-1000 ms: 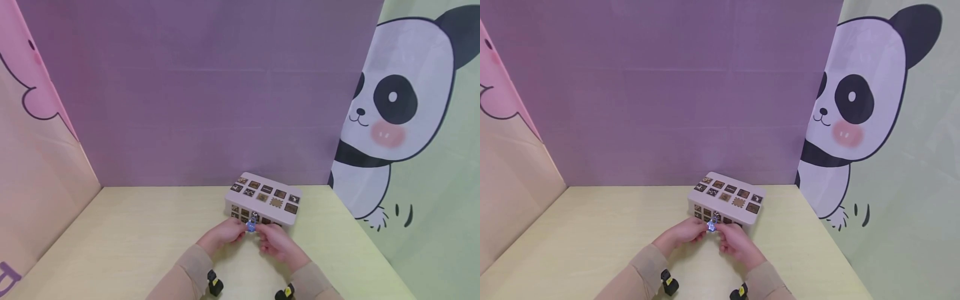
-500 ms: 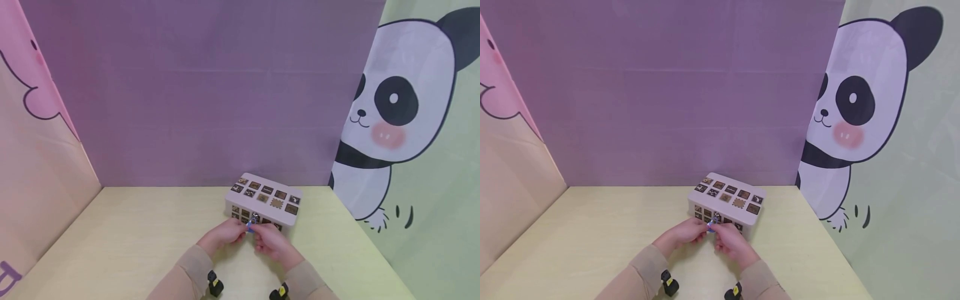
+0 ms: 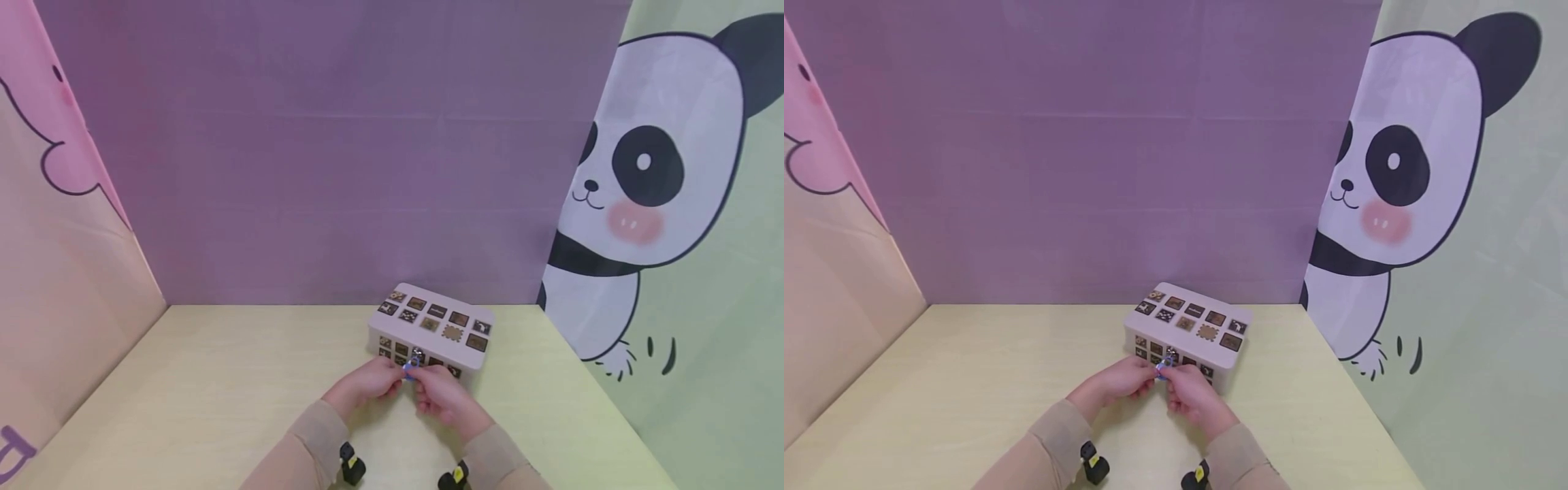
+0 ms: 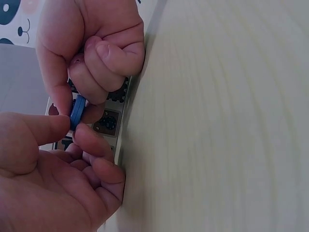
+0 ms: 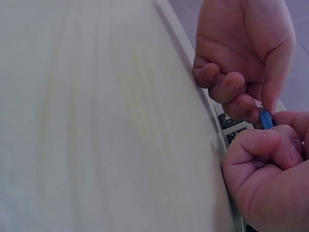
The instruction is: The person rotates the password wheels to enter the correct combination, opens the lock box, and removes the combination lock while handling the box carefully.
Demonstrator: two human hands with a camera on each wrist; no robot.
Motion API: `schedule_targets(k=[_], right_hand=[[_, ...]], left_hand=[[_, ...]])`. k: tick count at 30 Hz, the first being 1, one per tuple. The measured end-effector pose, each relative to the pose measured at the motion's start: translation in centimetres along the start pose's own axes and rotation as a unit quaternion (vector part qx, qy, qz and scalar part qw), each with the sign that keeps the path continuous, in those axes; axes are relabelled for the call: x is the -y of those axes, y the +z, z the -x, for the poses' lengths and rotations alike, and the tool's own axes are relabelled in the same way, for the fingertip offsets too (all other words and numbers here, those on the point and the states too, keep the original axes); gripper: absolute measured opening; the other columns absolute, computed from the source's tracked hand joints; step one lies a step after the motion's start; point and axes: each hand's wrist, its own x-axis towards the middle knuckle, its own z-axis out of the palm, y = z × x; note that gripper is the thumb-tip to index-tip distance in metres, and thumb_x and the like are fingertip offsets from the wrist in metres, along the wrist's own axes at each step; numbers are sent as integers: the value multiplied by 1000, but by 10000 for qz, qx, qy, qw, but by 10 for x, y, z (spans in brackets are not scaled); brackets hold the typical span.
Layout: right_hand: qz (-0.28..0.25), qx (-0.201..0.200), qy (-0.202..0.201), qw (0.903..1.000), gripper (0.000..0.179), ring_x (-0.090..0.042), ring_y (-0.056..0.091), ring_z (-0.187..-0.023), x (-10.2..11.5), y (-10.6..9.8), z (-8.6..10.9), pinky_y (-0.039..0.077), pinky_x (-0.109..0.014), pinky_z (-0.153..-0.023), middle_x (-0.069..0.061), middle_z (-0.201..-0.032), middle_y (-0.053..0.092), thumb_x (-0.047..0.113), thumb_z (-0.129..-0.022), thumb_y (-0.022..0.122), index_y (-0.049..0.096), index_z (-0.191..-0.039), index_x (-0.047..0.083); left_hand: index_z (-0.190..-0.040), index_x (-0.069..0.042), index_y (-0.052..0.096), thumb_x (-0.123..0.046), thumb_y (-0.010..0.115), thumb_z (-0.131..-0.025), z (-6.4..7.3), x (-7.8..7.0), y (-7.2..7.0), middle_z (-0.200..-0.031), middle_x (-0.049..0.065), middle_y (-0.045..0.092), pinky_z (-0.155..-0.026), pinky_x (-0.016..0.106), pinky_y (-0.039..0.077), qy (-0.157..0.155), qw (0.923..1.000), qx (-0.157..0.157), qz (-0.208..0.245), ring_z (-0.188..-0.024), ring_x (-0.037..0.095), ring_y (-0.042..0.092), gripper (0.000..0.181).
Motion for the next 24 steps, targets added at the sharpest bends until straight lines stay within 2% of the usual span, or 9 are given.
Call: schedule_targets(k=[15, 24], right_hand=[[74, 85, 49, 9999, 24, -8, 32, -51, -1, 0, -3, 33, -22, -49, 8, -61, 38, 24, -105, 53, 62, -106, 2], [38, -73, 107, 9999, 23, -8, 32, -51, 0, 0, -1, 33, -22, -50, 8, -61, 38, 27, -103, 57, 64, -101, 5]], left_hand=[[-73, -1, 58, -15, 54, -100, 0, 0, -1, -61, 3, 50, -47, 23, 31, 7, 10000, 42, -19, -49, 10, 37, 31], [-76, 2, 59, -15, 53, -102, 1, -1, -1, -62, 3, 51, -48, 23, 31, -18, 10000, 84, -45, -50, 10, 37, 32]])
